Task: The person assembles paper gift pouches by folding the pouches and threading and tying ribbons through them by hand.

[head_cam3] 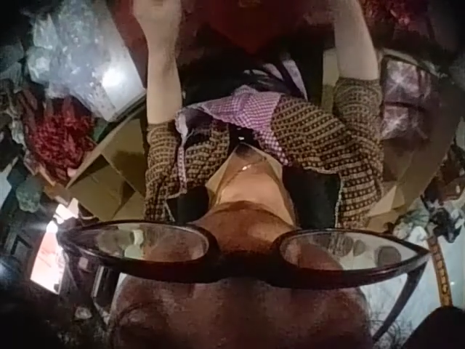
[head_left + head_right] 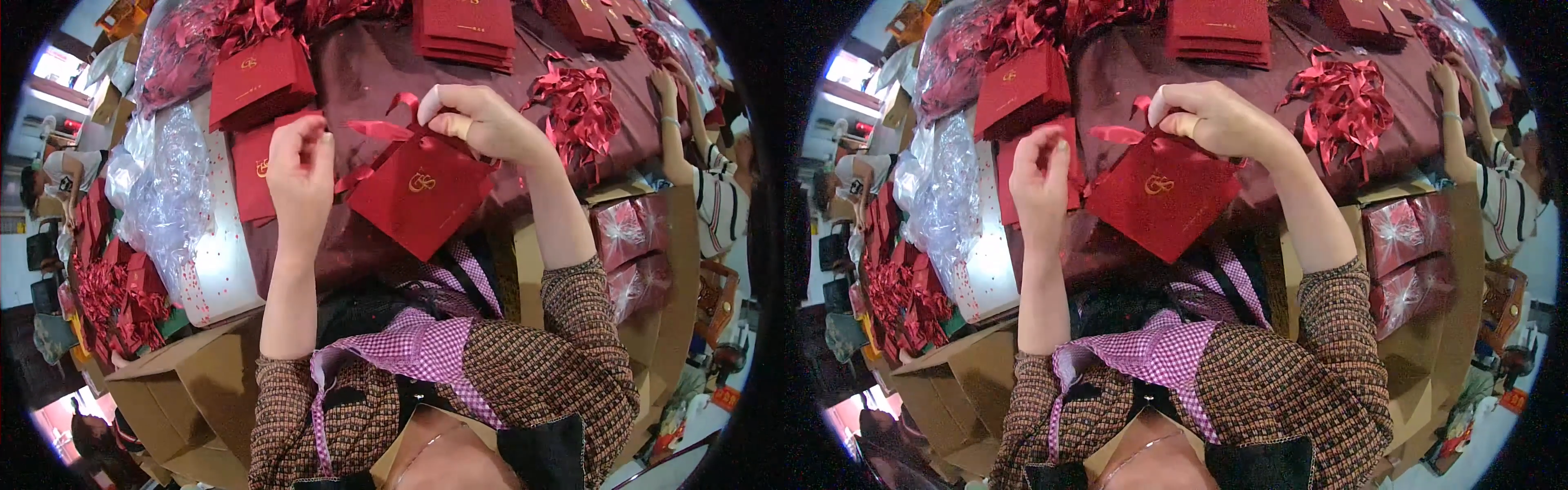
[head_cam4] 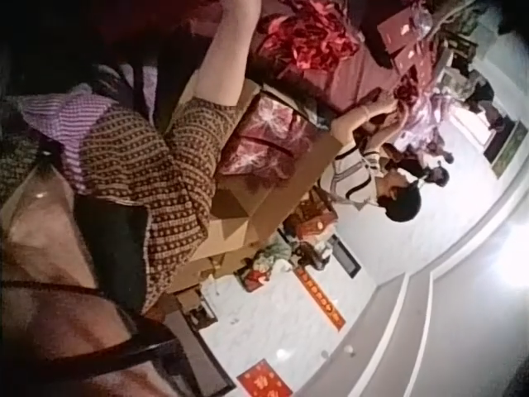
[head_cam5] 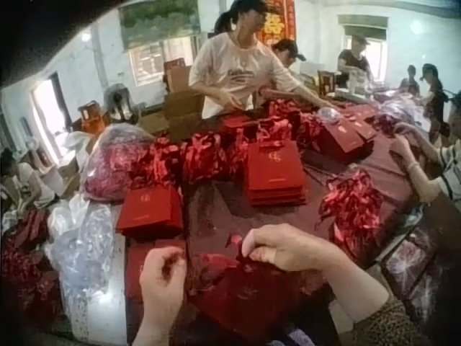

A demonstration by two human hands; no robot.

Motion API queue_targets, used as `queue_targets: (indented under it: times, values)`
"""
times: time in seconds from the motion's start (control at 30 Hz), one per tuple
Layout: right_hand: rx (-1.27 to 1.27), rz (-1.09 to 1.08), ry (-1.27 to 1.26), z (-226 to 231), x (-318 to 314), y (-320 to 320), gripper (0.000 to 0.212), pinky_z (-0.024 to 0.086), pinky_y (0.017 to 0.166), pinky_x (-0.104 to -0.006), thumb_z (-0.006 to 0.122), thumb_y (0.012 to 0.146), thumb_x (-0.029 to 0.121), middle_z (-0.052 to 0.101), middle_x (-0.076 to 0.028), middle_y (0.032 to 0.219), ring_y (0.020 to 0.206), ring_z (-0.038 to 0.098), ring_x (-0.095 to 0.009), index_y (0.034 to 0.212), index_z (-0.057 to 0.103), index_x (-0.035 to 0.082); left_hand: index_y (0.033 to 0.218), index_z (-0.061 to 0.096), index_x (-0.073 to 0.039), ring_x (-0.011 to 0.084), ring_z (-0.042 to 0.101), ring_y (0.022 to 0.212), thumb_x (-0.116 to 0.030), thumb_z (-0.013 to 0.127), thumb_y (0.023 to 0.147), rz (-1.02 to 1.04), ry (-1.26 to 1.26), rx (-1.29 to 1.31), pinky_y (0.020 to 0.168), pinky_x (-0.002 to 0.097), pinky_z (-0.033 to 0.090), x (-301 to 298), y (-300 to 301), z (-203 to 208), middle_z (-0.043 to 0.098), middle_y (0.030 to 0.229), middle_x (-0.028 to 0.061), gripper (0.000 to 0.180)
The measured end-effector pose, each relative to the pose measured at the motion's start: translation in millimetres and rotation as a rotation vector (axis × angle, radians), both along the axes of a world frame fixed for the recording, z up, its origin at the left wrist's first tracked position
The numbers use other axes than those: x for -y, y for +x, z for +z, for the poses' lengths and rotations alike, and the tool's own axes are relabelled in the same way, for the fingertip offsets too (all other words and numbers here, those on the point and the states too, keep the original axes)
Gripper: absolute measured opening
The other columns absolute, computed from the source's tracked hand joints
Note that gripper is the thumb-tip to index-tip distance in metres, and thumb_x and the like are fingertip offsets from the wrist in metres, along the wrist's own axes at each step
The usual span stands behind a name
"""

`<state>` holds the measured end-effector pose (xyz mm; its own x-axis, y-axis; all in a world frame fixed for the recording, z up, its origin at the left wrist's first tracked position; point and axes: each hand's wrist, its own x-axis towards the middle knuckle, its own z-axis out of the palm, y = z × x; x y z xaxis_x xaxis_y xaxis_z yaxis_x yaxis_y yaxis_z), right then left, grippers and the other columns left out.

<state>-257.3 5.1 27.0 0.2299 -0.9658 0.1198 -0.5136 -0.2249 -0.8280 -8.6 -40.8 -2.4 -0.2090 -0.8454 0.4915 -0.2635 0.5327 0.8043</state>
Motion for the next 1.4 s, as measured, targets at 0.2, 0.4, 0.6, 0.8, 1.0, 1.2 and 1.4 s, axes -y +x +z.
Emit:
queue_targets:
  times: [0.2,0.4,0.6,0.8,1.0,1.2,1.4]
  values:
    - [0.064,0.036,-0.108,2.6,-2.1,0.9,0.013,0.045,0.068,-0.0257,0.058,0.088,0.005,0.061,-0.005,0.082,0.074,0.054,-0.01,0.1,0.062,0.003,0.087,0.062,0.001,0.0318,0.053,0.085,-0.008,0.07,0.075,-0.294,-0.074,0.388,0.075,0.0383,0.044,-28.8,-11.0,3.8,0.057,0.085,0.0139,0.017]
    - [0.065,-0.303,-0.279,-6.7,-21.9,-57.0,0.024,0.047,0.086,-0.0251,0.053,0.09,0.001,0.066,-0.005,0.1,0.096,0.06,-0.011,0.112,0.062,0.002,0.08,0.061,0.005,0.0217,0.056,0.065,-0.006,0.068,0.077,-0.258,0.094,0.271,0.059,0.0309,0.045,-26.7,-2.7,-7.2,0.056,0.076,0.0117,0.014]
    - [-0.329,-0.22,-0.254,-49.0,-44.3,-80.8,0.031,0.041,0.098,-0.0378,0.057,0.083,0.001,0.059,-0.011,0.118,0.115,0.052,-0.031,0.112,0.061,0.009,0.082,0.063,0.004,0.0171,0.053,0.063,-0.008,0.069,0.077,-0.203,0.249,0.364,0.059,0.0287,0.044,-20.1,-4.7,-9.8,0.056,0.076,0.0096,0.015]
    - [-0.201,-0.37,-0.534,-58.5,-45.4,-79.5,0.008,0.048,0.08,-0.0359,0.063,0.08,0.004,0.064,-0.011,0.097,0.092,0.061,-0.027,0.088,0.063,0.004,0.081,0.064,0.004,0.0199,0.055,0.062,-0.011,0.07,0.077,-0.135,0.172,0.337,0.058,0.0299,0.045,-8.9,-5.7,-16.5,0.056,0.072,0.0092,0.017]
    - [0.479,-0.455,0.074,-26.3,-76.0,-66.8,0.018,0.044,0.06,-0.0208,0.06,0.088,0.008,0.06,0.0,0.077,0.068,0.054,-0.006,0.105,0.062,0.002,0.083,0.067,0.006,0.0088,0.053,0.06,-0.015,0.068,0.081,-0.131,0.386,0.176,0.055,0.0271,0.042,8.1,-14.6,-18.9,0.061,0.061,0.0083,0.021]
    - [1.086,-0.046,0.039,-41.7,-103.6,-50.7,0.03,0.044,0.059,-0.0254,0.059,0.091,0.019,0.058,-0.006,0.081,0.068,0.053,-0.013,0.11,0.06,-0.003,0.081,0.066,0.007,0.0042,0.049,0.06,-0.012,0.065,0.083,-0.179,0.466,0.115,0.053,0.0245,0.038,20.7,-24.2,-27.5,0.058,0.059,0.001,0.019]
    - [0.871,-0.347,0.047,-50.6,-106.7,-26.4,0.023,0.05,0.071,-0.0261,0.062,0.086,0.002,0.065,-0.013,0.103,0.09,0.063,-0.016,0.108,0.062,-0.003,0.092,0.066,0.006,0.0038,0.049,0.065,-0.008,0.061,0.084,-0.293,0.563,0.037,0.056,0.0225,0.039,20.0,-19.5,-31.3,0.06,0.069,-0.0015,0.016]
